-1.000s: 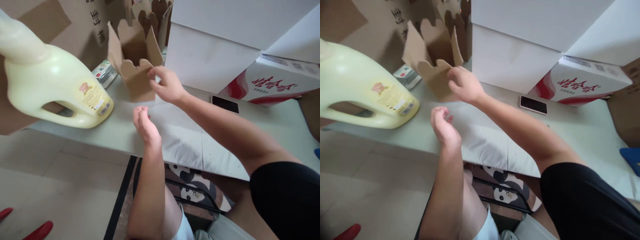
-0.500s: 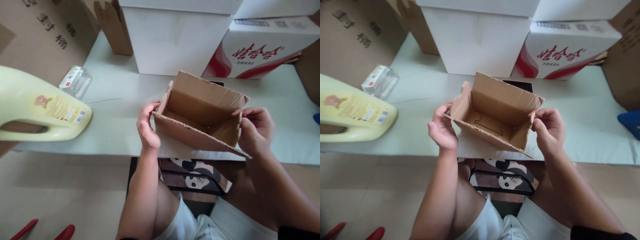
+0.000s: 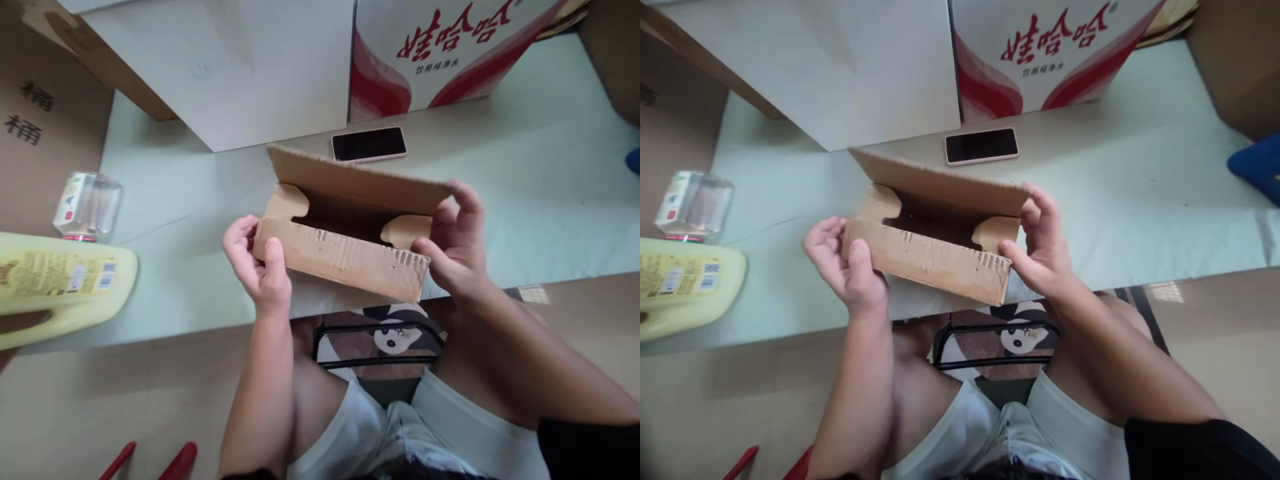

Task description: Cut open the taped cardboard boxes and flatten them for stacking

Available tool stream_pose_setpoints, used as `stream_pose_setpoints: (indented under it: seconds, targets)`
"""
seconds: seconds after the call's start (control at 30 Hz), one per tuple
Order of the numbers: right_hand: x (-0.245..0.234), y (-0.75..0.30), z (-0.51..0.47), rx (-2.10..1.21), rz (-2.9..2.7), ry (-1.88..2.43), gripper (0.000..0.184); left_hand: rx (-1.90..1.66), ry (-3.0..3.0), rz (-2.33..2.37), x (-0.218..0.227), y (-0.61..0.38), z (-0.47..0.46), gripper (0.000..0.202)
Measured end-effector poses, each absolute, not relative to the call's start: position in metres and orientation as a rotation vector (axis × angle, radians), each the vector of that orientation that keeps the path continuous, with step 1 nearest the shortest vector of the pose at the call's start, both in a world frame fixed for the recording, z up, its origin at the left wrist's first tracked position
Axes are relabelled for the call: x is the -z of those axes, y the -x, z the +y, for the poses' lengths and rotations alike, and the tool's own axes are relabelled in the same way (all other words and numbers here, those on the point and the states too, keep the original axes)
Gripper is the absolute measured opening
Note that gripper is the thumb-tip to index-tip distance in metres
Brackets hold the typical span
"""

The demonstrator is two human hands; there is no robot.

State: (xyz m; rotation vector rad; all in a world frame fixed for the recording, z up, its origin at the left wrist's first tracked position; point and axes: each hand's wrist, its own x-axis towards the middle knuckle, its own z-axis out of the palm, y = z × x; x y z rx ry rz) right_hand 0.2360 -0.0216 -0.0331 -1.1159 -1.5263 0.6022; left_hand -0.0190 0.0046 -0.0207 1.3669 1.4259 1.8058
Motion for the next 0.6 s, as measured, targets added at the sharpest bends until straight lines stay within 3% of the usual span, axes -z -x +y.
stream_pose_setpoints:
  seconds: [0.2, 0.37, 0.6]
  targets:
    - [0.02, -0.252, -0.03, -0.655, -1.6, 1.087, 0.021, -1.783, -1.372, 1.471, 0.02, 0.005, 0.004, 0.026]
    - [0.022, -0.258, -0.029, -0.795, -1.653, 1.082, 0.049, -1.769, -1.378, 1.473, 0.021, 0.0, 0.004, 0.026]
    - [0.031, -0.251, -0.023, -0.822, -1.658, 0.997, 0.043, -1.765, -1.35, 1.475, 0.022, -0.005, 0.01, 0.029]
